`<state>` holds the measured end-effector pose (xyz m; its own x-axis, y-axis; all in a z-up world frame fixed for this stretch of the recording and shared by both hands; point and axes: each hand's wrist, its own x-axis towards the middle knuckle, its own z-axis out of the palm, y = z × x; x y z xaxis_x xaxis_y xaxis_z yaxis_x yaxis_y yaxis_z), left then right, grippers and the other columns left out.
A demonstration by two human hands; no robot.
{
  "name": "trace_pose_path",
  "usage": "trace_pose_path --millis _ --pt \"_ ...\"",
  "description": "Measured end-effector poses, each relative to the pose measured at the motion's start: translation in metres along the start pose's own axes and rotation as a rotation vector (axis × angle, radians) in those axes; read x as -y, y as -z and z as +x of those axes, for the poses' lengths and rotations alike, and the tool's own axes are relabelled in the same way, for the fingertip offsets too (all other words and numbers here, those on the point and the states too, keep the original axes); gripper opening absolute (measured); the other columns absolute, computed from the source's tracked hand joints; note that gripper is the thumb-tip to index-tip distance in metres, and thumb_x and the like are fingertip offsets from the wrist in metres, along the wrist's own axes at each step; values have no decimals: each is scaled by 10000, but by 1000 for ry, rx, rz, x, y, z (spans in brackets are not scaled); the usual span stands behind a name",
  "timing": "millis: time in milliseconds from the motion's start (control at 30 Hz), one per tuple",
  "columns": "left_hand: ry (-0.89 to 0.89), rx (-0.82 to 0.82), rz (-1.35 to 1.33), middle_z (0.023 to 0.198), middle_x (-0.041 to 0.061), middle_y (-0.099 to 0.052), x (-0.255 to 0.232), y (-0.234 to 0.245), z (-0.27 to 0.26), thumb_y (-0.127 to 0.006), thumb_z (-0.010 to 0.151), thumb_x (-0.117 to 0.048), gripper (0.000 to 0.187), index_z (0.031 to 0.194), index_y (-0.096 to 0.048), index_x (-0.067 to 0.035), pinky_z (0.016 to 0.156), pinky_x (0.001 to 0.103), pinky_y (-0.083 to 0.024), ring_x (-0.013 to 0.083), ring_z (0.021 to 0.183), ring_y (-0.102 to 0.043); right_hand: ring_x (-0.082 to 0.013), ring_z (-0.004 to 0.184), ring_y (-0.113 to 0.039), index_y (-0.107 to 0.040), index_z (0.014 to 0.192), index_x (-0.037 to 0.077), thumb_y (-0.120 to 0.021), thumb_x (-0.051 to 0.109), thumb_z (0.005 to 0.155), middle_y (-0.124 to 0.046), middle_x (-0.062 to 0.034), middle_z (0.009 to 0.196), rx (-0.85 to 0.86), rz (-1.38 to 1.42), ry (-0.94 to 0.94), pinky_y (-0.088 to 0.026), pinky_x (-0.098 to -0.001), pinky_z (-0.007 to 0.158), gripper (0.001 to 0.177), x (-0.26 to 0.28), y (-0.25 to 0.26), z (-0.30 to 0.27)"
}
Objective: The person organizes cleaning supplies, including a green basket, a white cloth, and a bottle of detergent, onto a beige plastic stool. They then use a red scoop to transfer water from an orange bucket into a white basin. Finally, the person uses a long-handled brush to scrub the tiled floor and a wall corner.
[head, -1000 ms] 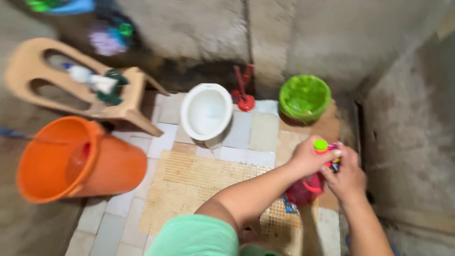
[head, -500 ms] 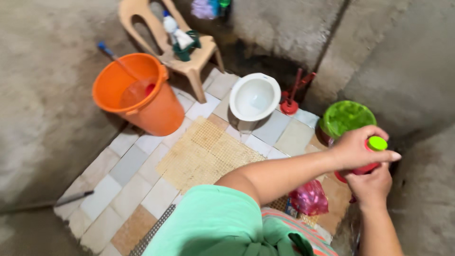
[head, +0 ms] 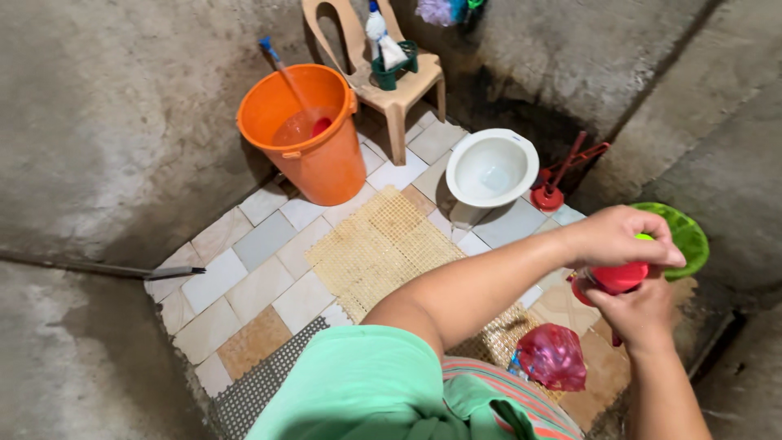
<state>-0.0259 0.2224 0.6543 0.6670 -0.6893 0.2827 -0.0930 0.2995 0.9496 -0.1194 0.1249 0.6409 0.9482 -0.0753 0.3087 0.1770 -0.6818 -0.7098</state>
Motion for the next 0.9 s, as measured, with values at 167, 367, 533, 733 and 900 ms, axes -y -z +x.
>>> trace_pose_path --millis 167,367,533,733,900 --pt "-13 -56 -67 966 94 -618 -14 56 -28 -533 856 -182 232 965 -586 16 863 281 -422 134 942 -553 -266 804 -591 -507 1018 53 -774 277 505 -596 -127 919 52 -40 48 -460 -362 698 620 41 -37 29" --pt "-159 -440 76 889 94 -622 -37 151 -88 -425 926 -188 270 890 -597 18 831 280 -450 149 862 -576 -231 775 -592 -477 1033 62 -743 243 509 -596 -108 890 154 170 55 -463 -327 689 614 103 -132 73" --pt "-260 -638 115 810 117 -596 -80 232 -140 -402 973 -195 325 827 -573 39 799 284 -449 163 825 -562 -235 754 -603 -475 999 60 -749 242 501 -598 -115 854 171 204 106 -465 -319 672 596 156 -217 110" --pt "-220 -879 808 956 182 -578 -114 302 -185 -596 754 -301 526 1143 -436 14 781 343 -447 282 905 -556 -250 787 -612 -490 1056 106 -700 275 663 -619 -101 845 165 110 139 -462 -335 686 476 201 -305 156" --pt "140 -893 676 928 161 -610 -119 362 -202 -668 666 -299 514 1053 -489 -12 751 337 -469 267 859 -601 -282 751 -605 -488 1061 121 -719 295 554 -616 -115 818 221 58 220 -464 -364 650 584 221 -351 187"
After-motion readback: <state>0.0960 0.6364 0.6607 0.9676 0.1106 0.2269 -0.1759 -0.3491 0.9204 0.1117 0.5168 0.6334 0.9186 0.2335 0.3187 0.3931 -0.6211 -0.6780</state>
